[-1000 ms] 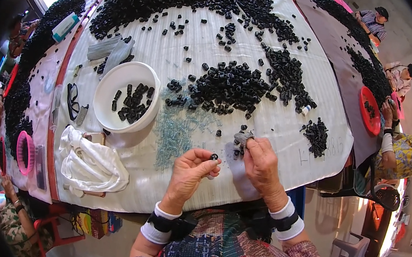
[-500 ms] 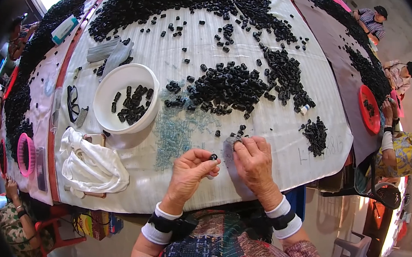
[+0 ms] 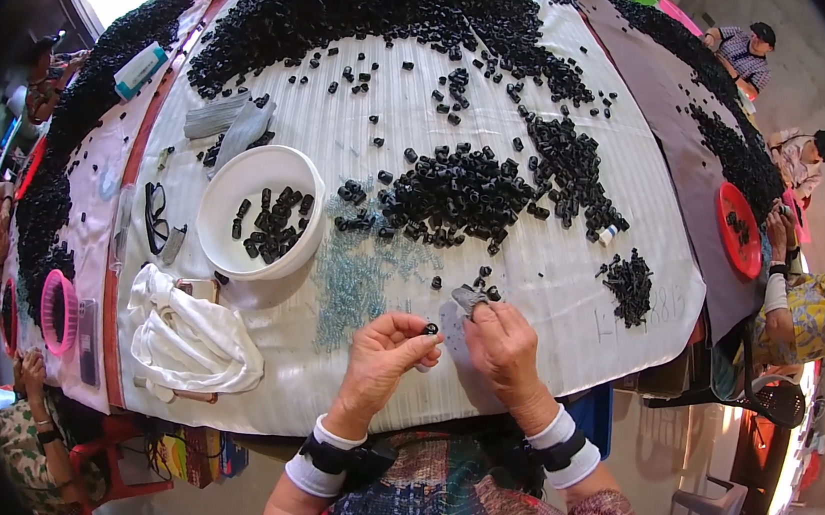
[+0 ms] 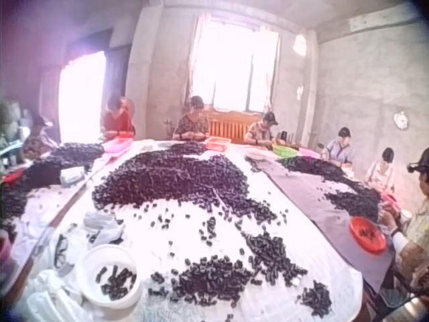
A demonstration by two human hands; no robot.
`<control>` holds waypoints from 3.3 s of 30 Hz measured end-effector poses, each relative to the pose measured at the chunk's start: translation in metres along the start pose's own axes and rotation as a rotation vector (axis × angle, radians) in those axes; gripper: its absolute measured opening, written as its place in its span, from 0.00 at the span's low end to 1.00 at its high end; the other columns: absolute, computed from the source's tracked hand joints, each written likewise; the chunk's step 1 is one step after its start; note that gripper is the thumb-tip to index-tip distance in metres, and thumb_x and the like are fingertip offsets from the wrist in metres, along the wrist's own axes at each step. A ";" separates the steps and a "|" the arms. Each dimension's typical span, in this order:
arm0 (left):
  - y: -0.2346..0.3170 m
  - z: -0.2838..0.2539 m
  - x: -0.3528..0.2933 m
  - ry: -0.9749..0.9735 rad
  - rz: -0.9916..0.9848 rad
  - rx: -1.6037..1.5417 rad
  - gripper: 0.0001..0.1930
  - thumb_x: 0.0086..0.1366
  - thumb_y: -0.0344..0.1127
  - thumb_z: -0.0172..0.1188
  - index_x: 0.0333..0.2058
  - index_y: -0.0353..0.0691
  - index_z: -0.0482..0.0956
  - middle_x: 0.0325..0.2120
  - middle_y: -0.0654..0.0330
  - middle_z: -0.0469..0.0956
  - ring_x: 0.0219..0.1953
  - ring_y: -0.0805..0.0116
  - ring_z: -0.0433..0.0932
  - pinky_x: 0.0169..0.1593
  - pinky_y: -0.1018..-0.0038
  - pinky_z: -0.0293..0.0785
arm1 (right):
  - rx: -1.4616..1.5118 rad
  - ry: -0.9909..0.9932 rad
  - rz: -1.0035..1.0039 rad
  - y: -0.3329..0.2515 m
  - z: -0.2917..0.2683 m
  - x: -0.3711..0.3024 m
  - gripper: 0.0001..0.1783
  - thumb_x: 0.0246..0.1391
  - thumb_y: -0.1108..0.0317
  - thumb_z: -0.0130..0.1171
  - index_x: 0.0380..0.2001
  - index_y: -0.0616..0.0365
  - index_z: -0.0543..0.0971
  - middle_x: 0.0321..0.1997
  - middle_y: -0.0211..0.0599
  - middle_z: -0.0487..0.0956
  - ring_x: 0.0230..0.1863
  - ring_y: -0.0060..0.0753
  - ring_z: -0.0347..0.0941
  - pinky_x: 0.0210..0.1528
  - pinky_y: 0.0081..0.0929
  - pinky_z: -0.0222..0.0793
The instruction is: Sort and inspect small black manufacturing components at a shared work table.
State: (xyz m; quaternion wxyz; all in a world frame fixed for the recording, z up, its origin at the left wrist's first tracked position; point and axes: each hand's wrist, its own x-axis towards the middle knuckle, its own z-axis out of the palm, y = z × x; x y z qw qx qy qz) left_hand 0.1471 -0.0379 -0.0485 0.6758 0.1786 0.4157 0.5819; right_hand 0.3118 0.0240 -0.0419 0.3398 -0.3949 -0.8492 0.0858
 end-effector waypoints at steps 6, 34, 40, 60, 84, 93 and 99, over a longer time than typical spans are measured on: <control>0.005 0.012 -0.006 -0.008 -0.004 0.106 0.07 0.58 0.24 0.59 0.35 0.34 0.73 0.29 0.53 0.80 0.28 0.71 0.80 0.32 0.79 0.77 | 0.520 0.027 0.247 -0.023 -0.021 0.016 0.12 0.43 0.82 0.60 0.35 0.63 0.75 0.29 0.43 0.77 0.27 0.38 0.75 0.27 0.27 0.71; 0.001 0.033 -0.013 0.040 0.004 0.237 0.07 0.57 0.24 0.60 0.34 0.31 0.74 0.26 0.56 0.79 0.27 0.73 0.78 0.30 0.81 0.75 | 0.438 0.042 0.177 -0.021 -0.025 -0.004 0.10 0.39 0.82 0.59 0.29 0.63 0.73 0.23 0.42 0.72 0.25 0.43 0.71 0.26 0.32 0.67; 0.002 0.030 -0.012 0.041 -0.051 0.234 0.09 0.58 0.28 0.61 0.36 0.31 0.76 0.27 0.57 0.80 0.28 0.74 0.79 0.28 0.84 0.74 | 0.382 0.012 0.145 -0.021 -0.027 -0.001 0.10 0.40 0.82 0.58 0.30 0.63 0.73 0.23 0.43 0.73 0.26 0.44 0.72 0.27 0.32 0.68; 0.007 0.036 -0.007 0.091 -0.102 0.107 0.04 0.58 0.28 0.57 0.31 0.33 0.76 0.25 0.58 0.79 0.25 0.75 0.77 0.28 0.82 0.74 | 0.402 -0.025 0.101 -0.018 -0.026 -0.002 0.23 0.37 0.71 0.64 0.40 0.65 0.71 0.40 0.52 0.70 0.39 0.53 0.68 0.40 0.40 0.67; 0.001 0.031 -0.007 0.084 -0.101 0.142 0.05 0.56 0.27 0.60 0.31 0.32 0.77 0.24 0.60 0.79 0.24 0.77 0.76 0.27 0.84 0.70 | 0.230 -0.096 0.042 -0.027 -0.021 -0.003 0.19 0.34 0.71 0.65 0.32 0.63 0.71 0.29 0.43 0.68 0.31 0.45 0.65 0.32 0.36 0.64; 0.000 0.029 -0.007 0.064 -0.080 0.167 0.08 0.59 0.32 0.60 0.33 0.32 0.78 0.24 0.61 0.79 0.23 0.78 0.75 0.27 0.84 0.72 | 0.203 -0.073 0.069 -0.021 -0.023 0.000 0.17 0.33 0.71 0.65 0.30 0.62 0.71 0.26 0.40 0.68 0.29 0.43 0.66 0.30 0.35 0.64; -0.002 0.019 -0.006 0.000 -0.115 0.167 0.12 0.59 0.34 0.62 0.38 0.31 0.77 0.27 0.60 0.79 0.26 0.77 0.77 0.28 0.85 0.73 | 0.236 -0.135 0.073 -0.017 -0.023 -0.003 0.16 0.36 0.71 0.64 0.31 0.62 0.71 0.26 0.41 0.68 0.30 0.44 0.66 0.30 0.35 0.64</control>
